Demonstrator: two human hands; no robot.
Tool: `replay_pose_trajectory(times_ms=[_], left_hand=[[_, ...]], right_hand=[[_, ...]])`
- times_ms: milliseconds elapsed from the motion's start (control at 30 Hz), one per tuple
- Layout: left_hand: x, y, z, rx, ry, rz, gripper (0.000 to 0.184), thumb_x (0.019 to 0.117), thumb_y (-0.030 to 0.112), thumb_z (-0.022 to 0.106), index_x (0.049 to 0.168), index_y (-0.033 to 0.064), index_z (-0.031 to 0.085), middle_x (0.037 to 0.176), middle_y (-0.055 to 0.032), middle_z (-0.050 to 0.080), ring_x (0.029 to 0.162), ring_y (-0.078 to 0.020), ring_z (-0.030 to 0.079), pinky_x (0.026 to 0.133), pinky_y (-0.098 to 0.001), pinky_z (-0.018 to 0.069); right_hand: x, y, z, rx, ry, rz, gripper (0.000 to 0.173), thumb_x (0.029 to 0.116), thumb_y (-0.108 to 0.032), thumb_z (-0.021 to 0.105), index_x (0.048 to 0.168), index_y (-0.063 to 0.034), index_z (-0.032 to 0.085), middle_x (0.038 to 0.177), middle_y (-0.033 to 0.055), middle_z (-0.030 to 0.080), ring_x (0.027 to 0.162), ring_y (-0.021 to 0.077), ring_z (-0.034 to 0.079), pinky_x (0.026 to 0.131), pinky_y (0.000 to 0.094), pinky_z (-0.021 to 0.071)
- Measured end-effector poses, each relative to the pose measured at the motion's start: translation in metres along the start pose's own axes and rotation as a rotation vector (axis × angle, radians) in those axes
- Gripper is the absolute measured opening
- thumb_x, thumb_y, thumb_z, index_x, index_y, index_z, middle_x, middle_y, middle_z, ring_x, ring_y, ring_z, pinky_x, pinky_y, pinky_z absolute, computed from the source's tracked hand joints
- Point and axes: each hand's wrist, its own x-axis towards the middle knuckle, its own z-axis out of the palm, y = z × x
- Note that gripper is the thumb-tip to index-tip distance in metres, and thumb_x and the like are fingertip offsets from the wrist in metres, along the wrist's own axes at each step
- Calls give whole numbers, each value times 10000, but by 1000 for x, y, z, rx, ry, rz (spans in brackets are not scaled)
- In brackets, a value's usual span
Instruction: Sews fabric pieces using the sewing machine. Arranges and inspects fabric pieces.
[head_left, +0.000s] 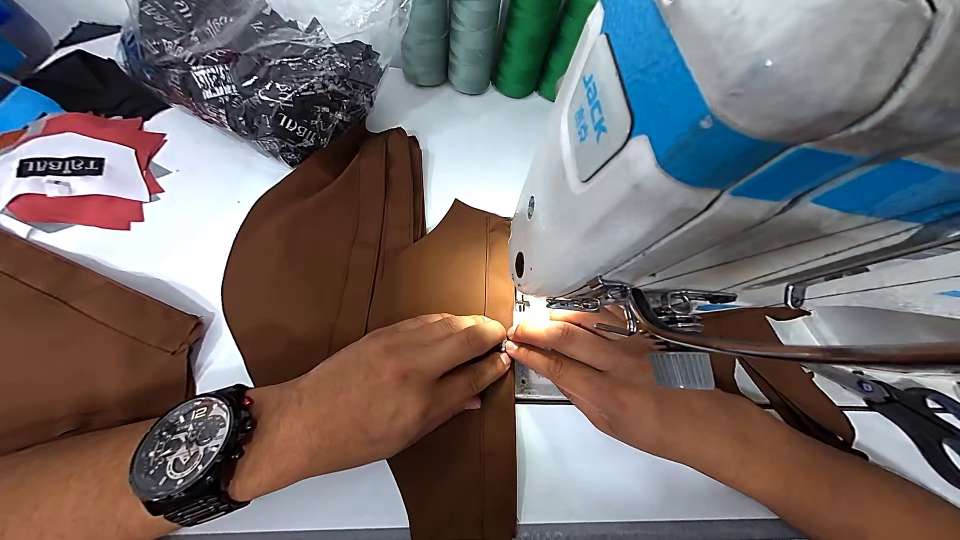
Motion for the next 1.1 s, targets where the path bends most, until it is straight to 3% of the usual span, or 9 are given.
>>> replay_pose_trajectory(times_ms=[167, 400, 533, 867, 1100], left_hand=[[2, 0, -1, 25, 13, 35, 349, 1087, 296, 450, 1258, 109, 689, 1270, -56, 690, 1291, -184, 599, 1109, -300, 465], [-4, 1, -1, 30, -14, 14, 357, 1088, 267, 456, 1281, 108, 712, 1334, -41, 675, 1332, -173, 570, 1140, -288, 431], [-3, -5, 0, 62, -39, -30, 389, 1096, 256, 417, 1322, 90, 686, 1380, -67, 651, 1367, -185, 548, 1156, -301, 424], [10, -23, 4, -43, -74, -71, 406, 1089, 262, 423, 1378, 94, 653, 1442, -73, 610, 1389, -181, 526, 1178, -313, 403], [19, -21, 8, -73, -79, -72, 413, 1093, 280, 413, 1383, 108, 651, 1449, -77, 594, 1409, -183, 499, 1183, -319, 395]], right_hand=[[0, -6, -2, -123, -24, -30, 317, 1024, -118, 505, 1246, -186, 720, 1280, -1, 693, 1105, 193, 645, 862, 362, 512], [-4, -3, -11, -78, -54, 8, 330, 1035, -153, 511, 1302, -228, 690, 1295, -30, 691, 1161, 163, 641, 942, 355, 523], [-9, 5, -17, -51, -26, 55, 286, 1034, -218, 510, 1247, -227, 700, 1170, -2, 724, 1028, 172, 684, 820, 358, 554], [-13, 9, -16, -77, -22, 100, 283, 1026, -260, 508, 1151, -219, 758, 1162, -4, 742, 1069, 171, 692, 889, 365, 563], [-12, 10, -16, -148, -57, 176, 317, 982, -255, 492, 1053, -178, 792, 1028, 4, 760, 918, 177, 719, 726, 374, 580]])
